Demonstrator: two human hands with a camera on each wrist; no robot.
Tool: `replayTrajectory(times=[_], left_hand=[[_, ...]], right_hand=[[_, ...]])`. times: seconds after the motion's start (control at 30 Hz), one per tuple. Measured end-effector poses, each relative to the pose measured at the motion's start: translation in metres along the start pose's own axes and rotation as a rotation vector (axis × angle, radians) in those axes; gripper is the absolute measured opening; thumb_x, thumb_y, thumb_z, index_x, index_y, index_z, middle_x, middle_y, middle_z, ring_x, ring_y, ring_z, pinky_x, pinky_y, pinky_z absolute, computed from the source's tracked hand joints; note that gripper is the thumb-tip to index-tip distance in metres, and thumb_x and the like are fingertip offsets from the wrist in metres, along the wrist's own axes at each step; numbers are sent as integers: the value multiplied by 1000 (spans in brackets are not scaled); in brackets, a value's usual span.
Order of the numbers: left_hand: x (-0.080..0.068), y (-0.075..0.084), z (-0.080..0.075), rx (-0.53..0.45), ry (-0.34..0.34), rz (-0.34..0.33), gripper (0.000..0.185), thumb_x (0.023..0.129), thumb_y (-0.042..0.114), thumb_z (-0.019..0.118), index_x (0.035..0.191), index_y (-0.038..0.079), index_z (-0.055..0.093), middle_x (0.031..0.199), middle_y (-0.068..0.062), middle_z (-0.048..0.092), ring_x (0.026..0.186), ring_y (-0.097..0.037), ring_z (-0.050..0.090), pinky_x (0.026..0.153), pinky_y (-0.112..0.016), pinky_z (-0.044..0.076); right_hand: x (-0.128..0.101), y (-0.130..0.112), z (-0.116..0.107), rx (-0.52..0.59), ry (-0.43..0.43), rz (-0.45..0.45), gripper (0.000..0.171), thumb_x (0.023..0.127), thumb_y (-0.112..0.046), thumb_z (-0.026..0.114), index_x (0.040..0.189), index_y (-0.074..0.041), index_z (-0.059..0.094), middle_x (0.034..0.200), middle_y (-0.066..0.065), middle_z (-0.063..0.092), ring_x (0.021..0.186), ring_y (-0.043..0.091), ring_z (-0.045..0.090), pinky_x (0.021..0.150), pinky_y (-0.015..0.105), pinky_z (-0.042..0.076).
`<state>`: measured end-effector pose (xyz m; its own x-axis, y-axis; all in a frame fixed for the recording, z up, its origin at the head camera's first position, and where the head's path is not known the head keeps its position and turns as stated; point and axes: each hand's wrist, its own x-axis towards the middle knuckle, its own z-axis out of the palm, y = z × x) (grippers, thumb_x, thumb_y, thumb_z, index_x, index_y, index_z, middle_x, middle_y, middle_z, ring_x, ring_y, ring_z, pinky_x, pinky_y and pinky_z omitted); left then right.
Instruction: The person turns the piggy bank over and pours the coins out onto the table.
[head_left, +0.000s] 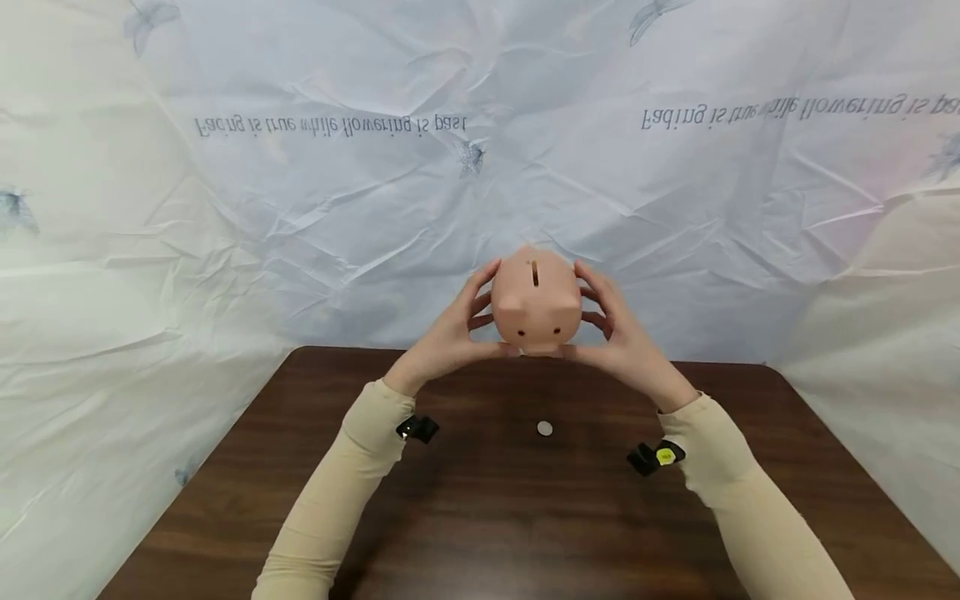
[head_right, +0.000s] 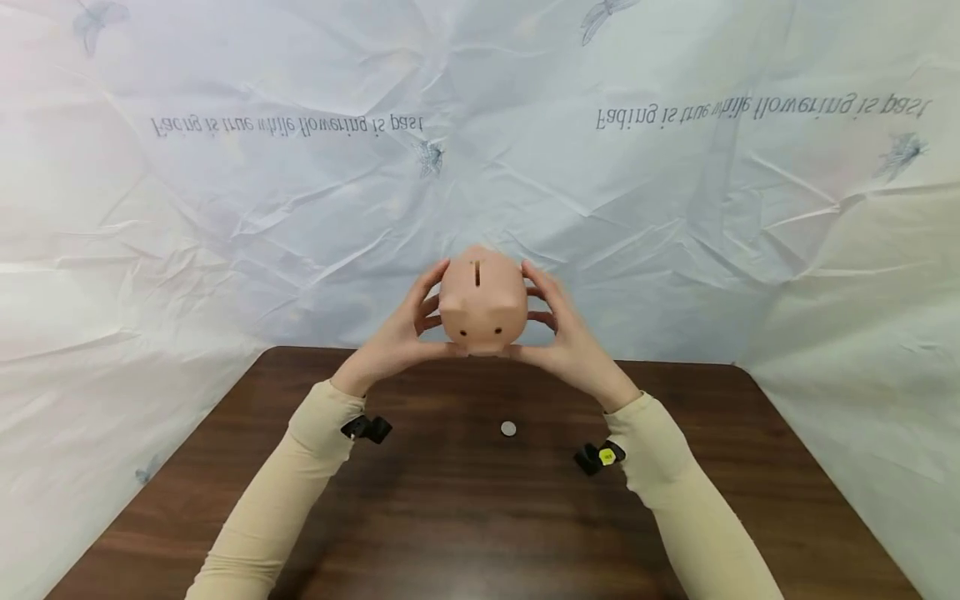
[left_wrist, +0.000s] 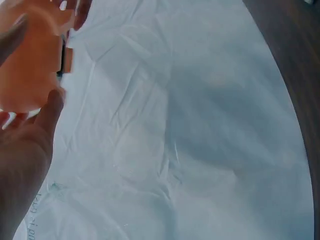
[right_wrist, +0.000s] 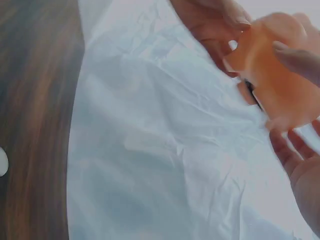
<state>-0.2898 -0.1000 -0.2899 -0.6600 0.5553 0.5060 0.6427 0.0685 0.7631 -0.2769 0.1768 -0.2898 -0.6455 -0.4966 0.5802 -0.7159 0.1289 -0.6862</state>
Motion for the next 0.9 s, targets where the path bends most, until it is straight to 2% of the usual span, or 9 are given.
replayTrajectory(times=[0.07, 0.1, 0.2, 0.33, 0.43, 0.57, 0.67, 0.77, 0.9], left_hand=[[1, -1, 2, -19, -44, -4, 111, 83, 4, 84, 162, 33, 12, 166, 7, 18, 147, -19, 34, 111, -35, 43], [1, -6, 4, -44, -68, -40, 108, 83, 5, 84, 161, 33, 14, 163, 6, 23, 144, -18, 38, 110, -35, 44], [-4, -29, 13, -150, -133, -234, 93, 88, 14, 81, 159, 29, 22, 152, 1, 42, 132, -18, 53, 104, -39, 49], [-15, -59, 28, -234, -173, -519, 72, 96, 35, 72, 154, 14, 35, 137, -7, 57, 118, -22, 62, 103, -44, 50], [-18, -71, 36, -273, -162, -682, 72, 96, 50, 65, 149, 6, 43, 130, -10, 61, 112, -24, 65, 100, -43, 53], [-16, -77, 40, -258, -214, -783, 72, 97, 63, 55, 136, 2, 58, 113, -13, 68, 101, -25, 69, 95, -41, 56], [-12, -78, 38, -244, -237, -787, 73, 97, 66, 51, 128, 2, 64, 107, -14, 70, 98, -26, 69, 95, -42, 56], [-4, -74, 32, -230, -176, -716, 72, 95, 61, 61, 139, 5, 55, 118, -11, 65, 103, -26, 67, 98, -46, 53], [2, -45, 23, -106, -75, -391, 87, 88, 40, 80, 157, 21, 31, 147, 1, 46, 125, -18, 57, 105, -43, 49]], right_hand=[[-3, 1, 1, -18, -11, -5, 106, 82, 4, 81, 163, -18, 16, 162, 11, 21, 144, 35, 29, 106, 30, 45], [-4, 5, 3, 3, -29, 45, 105, 83, 2, 82, 162, -20, 16, 161, 11, 24, 143, 34, 33, 105, 32, 47], [-12, 26, 10, 131, -87, 331, 98, 89, -14, 80, 161, -23, 14, 158, 14, 33, 139, 32, 43, 105, 41, 48], [-27, 55, 19, 321, -171, 694, 89, 100, -36, 66, 162, -15, 6, 151, 26, 40, 130, 39, 53, 108, 53, 44], [-36, 69, 26, 379, -230, 810, 81, 104, -48, 52, 160, -3, 15, 139, 27, 52, 119, 37, 61, 104, 50, 49], [-41, 74, 33, 336, -287, 866, 79, 104, -62, 38, 146, 4, 44, 114, 19, 69, 101, 32, 69, 92, 47, 57], [-37, 76, 34, 313, -288, 895, 82, 102, -67, 35, 143, 3, 51, 109, 21, 71, 98, 36, 70, 91, 49, 57], [-29, 71, 27, 310, -227, 843, 78, 103, -59, 44, 155, -2, 33, 123, 25, 64, 105, 39, 67, 95, 50, 55], [-22, 44, 11, 193, -119, 529, 90, 99, -31, 69, 163, -22, 6, 148, 21, 46, 124, 34, 57, 102, 54, 48]])
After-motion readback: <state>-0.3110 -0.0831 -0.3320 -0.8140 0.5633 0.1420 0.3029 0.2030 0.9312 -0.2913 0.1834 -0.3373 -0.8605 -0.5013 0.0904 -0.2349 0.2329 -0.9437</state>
